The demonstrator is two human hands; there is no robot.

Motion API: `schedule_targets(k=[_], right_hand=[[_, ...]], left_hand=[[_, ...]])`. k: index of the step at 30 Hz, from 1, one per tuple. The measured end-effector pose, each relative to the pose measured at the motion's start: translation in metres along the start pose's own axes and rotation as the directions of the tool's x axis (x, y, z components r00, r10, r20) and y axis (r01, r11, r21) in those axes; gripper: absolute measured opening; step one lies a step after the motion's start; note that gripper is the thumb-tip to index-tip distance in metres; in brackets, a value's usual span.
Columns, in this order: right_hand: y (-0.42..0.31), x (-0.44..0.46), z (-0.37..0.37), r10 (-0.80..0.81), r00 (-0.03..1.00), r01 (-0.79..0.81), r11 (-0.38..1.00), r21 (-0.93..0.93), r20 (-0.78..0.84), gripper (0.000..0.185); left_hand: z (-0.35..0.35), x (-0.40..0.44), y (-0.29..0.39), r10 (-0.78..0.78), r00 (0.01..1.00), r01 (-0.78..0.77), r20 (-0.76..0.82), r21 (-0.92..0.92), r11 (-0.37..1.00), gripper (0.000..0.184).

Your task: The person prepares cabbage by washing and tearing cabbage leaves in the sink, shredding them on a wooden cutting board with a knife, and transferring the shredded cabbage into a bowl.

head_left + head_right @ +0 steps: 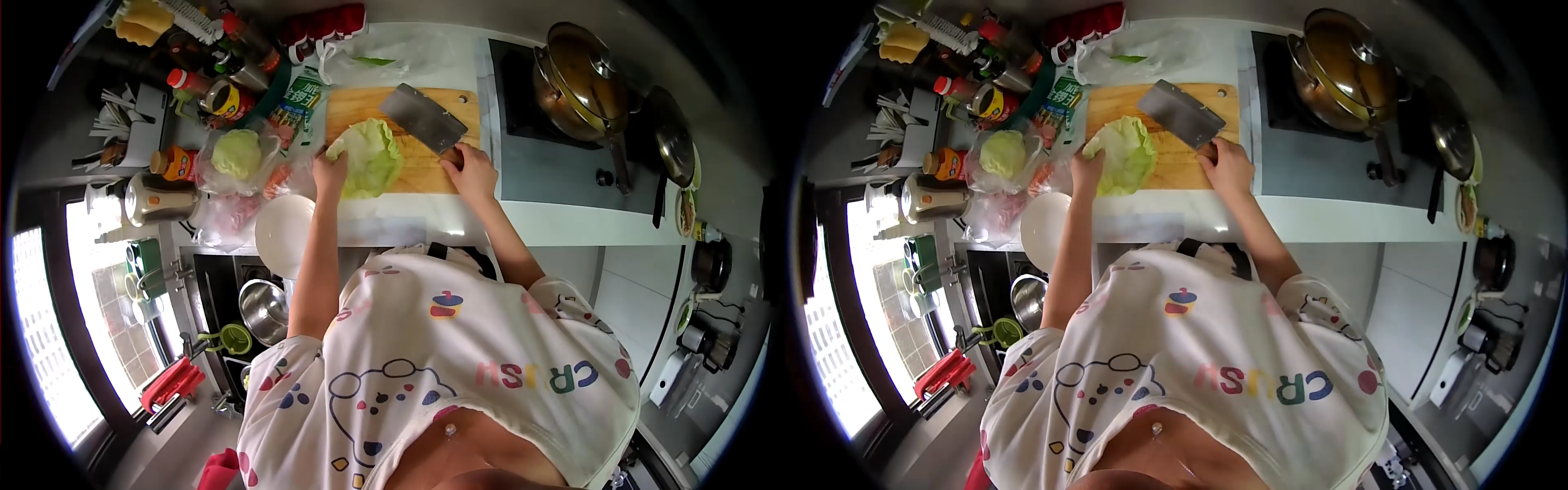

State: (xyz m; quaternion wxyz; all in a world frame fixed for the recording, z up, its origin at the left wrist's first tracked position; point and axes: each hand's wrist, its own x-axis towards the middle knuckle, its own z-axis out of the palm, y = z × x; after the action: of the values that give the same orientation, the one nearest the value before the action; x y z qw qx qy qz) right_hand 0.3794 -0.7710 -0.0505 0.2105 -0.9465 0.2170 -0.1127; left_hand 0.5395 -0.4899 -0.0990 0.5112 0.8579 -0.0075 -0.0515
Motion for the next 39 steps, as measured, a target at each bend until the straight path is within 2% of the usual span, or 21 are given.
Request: schedule_targets(k=[4,7,8,9,11,14,16,17,22,24,26,29,30,33,35,39], right_hand=[[0.003,-0.006,-0.006,-0.066,0.998,0.065,0.997,-0.029,-0.01,0.036],[0.006,-0.013,-0.015,-0.031,0.998,0.032,0.999,-0.02,0.054,0.036],[0.009,-0.016,-0.015,-0.058,0.998,0.059,0.998,-0.016,0.031,0.036],[0.011,-0.02,-0.015,-0.086,0.996,0.086,0.996,-0.013,0.011,0.036],[0.014,-0.023,-0.013,-0.11,0.994,0.11,0.994,-0.022,0.0,0.037],[0.005,-0.02,-0.02,-0.09,0.995,0.092,0.995,-0.047,0.043,0.042],[-0.001,-0.011,-0.022,-0.072,0.994,0.077,0.996,-0.051,0.084,0.045],[-0.002,-0.009,-0.022,-0.075,0.993,0.08,0.996,-0.045,0.095,0.045],[0.001,0.005,-0.021,-0.061,0.99,0.061,0.998,0.002,0.124,0.044],[0.007,0.014,-0.029,-0.071,0.985,0.055,0.993,0.103,0.16,0.041],[-0.007,0.019,-0.055,-0.098,0.986,0.066,0.974,0.217,0.138,0.032],[-0.05,0.015,-0.098,-0.147,0.982,0.106,0.95,0.295,0.121,0.026],[-0.074,0.012,-0.115,-0.142,0.972,0.087,0.957,0.277,0.185,0.023],[-0.095,-0.001,-0.101,-0.327,0.933,0.256,0.895,0.367,0.147,0.024],[-0.109,-0.008,-0.091,-0.342,0.915,0.243,0.891,0.384,0.215,0.025],[-0.105,-0.024,-0.061,-0.344,0.898,0.233,0.901,0.366,0.275,0.028]], left_hand=[[-0.007,-0.023,0.027,-0.009,1.0,0.01,-0.016,0.041,0.999,0.026],[-0.008,-0.041,0.021,0.035,0.999,-0.035,0.007,0.081,0.996,0.026],[-0.009,-0.046,0.018,0.068,0.997,-0.07,0.037,0.084,0.994,0.03],[-0.008,-0.052,0.015,0.184,0.983,-0.178,-0.004,0.217,0.96,0.031],[-0.002,-0.064,0.01,0.417,0.908,-0.349,-0.039,0.478,0.806,0.033],[-0.014,-0.072,0.051,0.514,0.848,-0.364,-0.125,0.567,0.739,0.033],[-0.019,-0.066,0.05,0.157,0.987,-0.142,-0.025,0.311,0.94,0.031],[-0.021,-0.061,0.049,-0.019,0.998,0.007,0.064,0.187,0.982,0.03],[-0.004,-0.043,0.03,-0.022,0.999,0.02,0.044,0.051,0.999,0.033],[0.003,-0.039,0.031,-0.06,0.998,0.06,0.036,0.004,0.998,0.033],[0.005,-0.037,0.04,-0.11,0.993,0.112,0.038,-0.062,0.992,0.033],[0.01,-0.037,0.028,-0.058,0.996,0.065,0.061,-0.122,0.99,0.032],[0.011,-0.038,0.026,-0.068,0.996,0.074,0.054,-0.118,0.99,0.032],[0.012,-0.04,0.026,-0.095,0.994,0.099,0.045,-0.1,0.99,0.03],[0.009,-0.042,0.035,-0.128,0.991,0.131,0.042,-0.085,0.988,0.03],[0.012,-0.046,0.037,-0.101,0.995,0.101,0.005,-0.096,0.99,0.028]])
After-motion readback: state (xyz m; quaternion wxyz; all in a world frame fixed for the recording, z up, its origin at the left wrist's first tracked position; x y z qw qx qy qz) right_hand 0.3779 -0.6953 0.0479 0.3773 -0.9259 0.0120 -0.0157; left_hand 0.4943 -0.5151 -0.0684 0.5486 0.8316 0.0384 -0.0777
